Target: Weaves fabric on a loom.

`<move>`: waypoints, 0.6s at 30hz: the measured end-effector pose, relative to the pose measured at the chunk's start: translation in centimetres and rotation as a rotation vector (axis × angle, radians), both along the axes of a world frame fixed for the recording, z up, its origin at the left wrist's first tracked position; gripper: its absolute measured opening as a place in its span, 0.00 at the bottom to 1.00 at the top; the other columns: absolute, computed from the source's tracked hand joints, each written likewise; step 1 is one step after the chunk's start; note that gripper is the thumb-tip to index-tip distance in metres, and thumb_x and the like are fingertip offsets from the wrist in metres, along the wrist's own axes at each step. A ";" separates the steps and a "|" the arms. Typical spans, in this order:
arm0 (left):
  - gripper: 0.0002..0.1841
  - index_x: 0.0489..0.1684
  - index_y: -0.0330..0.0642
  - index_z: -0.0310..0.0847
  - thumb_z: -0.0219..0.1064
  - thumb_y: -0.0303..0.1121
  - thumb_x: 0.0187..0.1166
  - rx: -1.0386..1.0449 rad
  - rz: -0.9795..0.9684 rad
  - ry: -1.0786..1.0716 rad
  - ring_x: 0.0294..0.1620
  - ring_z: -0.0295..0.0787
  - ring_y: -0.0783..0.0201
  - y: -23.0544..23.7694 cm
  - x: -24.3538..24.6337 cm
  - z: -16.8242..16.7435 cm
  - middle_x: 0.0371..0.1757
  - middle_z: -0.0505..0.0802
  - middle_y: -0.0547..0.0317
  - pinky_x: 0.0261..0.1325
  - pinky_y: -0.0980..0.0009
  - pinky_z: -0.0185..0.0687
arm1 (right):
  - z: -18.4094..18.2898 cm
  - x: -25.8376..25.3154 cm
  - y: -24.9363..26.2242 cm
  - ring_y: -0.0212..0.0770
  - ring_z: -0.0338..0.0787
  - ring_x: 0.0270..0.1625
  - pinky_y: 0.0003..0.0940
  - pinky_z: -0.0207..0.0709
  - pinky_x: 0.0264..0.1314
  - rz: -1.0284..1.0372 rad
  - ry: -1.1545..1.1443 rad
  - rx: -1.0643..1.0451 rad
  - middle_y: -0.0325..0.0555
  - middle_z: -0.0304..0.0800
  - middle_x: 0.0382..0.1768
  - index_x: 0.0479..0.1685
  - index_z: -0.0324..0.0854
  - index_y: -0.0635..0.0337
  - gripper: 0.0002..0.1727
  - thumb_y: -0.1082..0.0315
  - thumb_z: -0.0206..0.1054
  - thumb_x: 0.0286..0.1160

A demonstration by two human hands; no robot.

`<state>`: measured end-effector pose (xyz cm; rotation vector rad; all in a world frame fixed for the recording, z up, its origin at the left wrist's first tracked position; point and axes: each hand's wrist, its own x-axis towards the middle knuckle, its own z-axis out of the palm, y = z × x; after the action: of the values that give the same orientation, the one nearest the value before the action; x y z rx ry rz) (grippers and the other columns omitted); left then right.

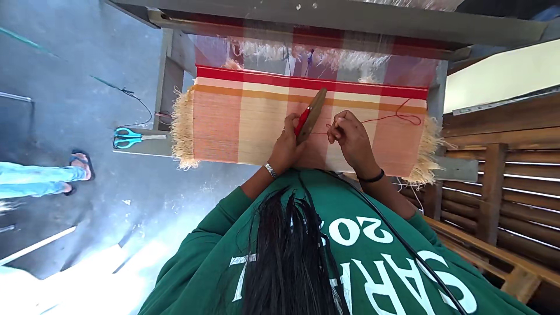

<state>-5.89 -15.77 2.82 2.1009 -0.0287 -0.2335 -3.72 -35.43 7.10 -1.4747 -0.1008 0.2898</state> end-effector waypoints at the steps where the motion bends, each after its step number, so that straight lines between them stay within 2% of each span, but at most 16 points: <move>1: 0.44 0.88 0.38 0.48 0.76 0.29 0.74 -0.010 0.005 0.015 0.47 0.89 0.43 0.1 -0.1 -0.1 0.50 0.86 0.37 0.51 0.46 0.88 | -0.3 -0.1 0.0 0.29 0.76 0.26 0.26 0.75 0.34 0.001 -0.014 -0.092 0.35 0.73 0.23 0.45 0.73 0.54 0.13 0.62 0.45 0.93; 2: 0.43 0.87 0.36 0.50 0.76 0.30 0.74 -0.011 0.010 0.017 0.48 0.90 0.43 0.3 0.0 -0.4 0.51 0.87 0.37 0.53 0.46 0.88 | -0.7 -0.2 0.0 0.31 0.76 0.23 0.27 0.74 0.30 0.018 -0.024 -0.196 0.37 0.74 0.22 0.48 0.73 0.56 0.11 0.60 0.49 0.93; 4: 0.36 0.82 0.33 0.58 0.73 0.33 0.77 0.005 0.022 0.001 0.51 0.91 0.44 0.7 0.4 -1.3 0.54 0.88 0.36 0.56 0.47 0.88 | -1.8 -0.2 -0.1 0.37 0.79 0.20 0.34 0.77 0.25 0.096 -0.040 -0.414 0.43 0.79 0.22 0.57 0.72 0.60 0.16 0.55 0.57 0.90; 6: 0.28 0.77 0.32 0.64 0.65 0.41 0.85 0.029 0.024 -0.001 0.50 0.90 0.48 0.8 0.6 -1.5 0.55 0.88 0.39 0.56 0.50 0.88 | -3.1 -0.2 -0.2 0.42 0.83 0.21 0.42 0.81 0.27 0.202 -0.015 -0.566 0.47 0.84 0.22 0.65 0.74 0.62 0.22 0.52 0.63 0.87; 8: 0.25 0.73 0.33 0.70 0.56 0.45 0.91 0.029 0.004 0.043 0.54 0.90 0.49 0.5 0.5 -0.6 0.60 0.87 0.38 0.59 0.50 0.86 | -4.2 -0.5 -0.1 0.44 0.85 0.22 0.45 0.83 0.29 0.291 0.042 -0.625 0.50 0.87 0.25 0.69 0.77 0.60 0.24 0.51 0.62 0.87; 11: 0.19 0.66 0.28 0.75 0.52 0.37 0.93 -0.008 -0.021 0.044 0.60 0.87 0.44 0.0 0.1 0.5 0.64 0.85 0.32 0.64 0.48 0.82 | -5.2 -0.7 0.5 0.43 0.83 0.22 0.42 0.82 0.28 0.330 0.151 -0.568 0.51 0.87 0.27 0.64 0.80 0.61 0.24 0.49 0.59 0.90; 13: 0.16 0.65 0.29 0.74 0.53 0.35 0.92 -0.019 -0.022 -0.001 0.54 0.88 0.46 0.0 0.3 -0.1 0.58 0.86 0.35 0.58 0.50 0.85 | -5.7 -0.5 1.0 0.41 0.82 0.23 0.41 0.81 0.30 0.321 0.189 -0.521 0.49 0.85 0.27 0.61 0.80 0.63 0.24 0.48 0.56 0.91; 15: 0.15 0.67 0.33 0.71 0.54 0.34 0.91 -0.045 -0.029 -0.034 0.45 0.89 0.51 0.3 0.6 -0.5 0.48 0.88 0.42 0.51 0.53 0.87 | -5.9 -0.3 1.5 0.40 0.81 0.23 0.40 0.80 0.30 0.299 0.182 -0.495 0.47 0.84 0.26 0.57 0.81 0.63 0.24 0.48 0.56 0.91; 18: 0.16 0.69 0.35 0.67 0.56 0.31 0.89 -0.071 -0.014 -0.007 0.44 0.90 0.52 0.6 0.6 -0.5 0.47 0.89 0.44 0.49 0.53 0.88 | -5.5 -0.2 2.0 0.40 0.81 0.22 0.40 0.78 0.28 0.278 0.119 -0.528 0.47 0.84 0.24 0.51 0.83 0.61 0.23 0.47 0.57 0.91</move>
<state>-5.33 -15.18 2.29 2.0313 -0.0550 -0.2296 -3.94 -33.45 1.56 -1.9645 -0.1409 0.6668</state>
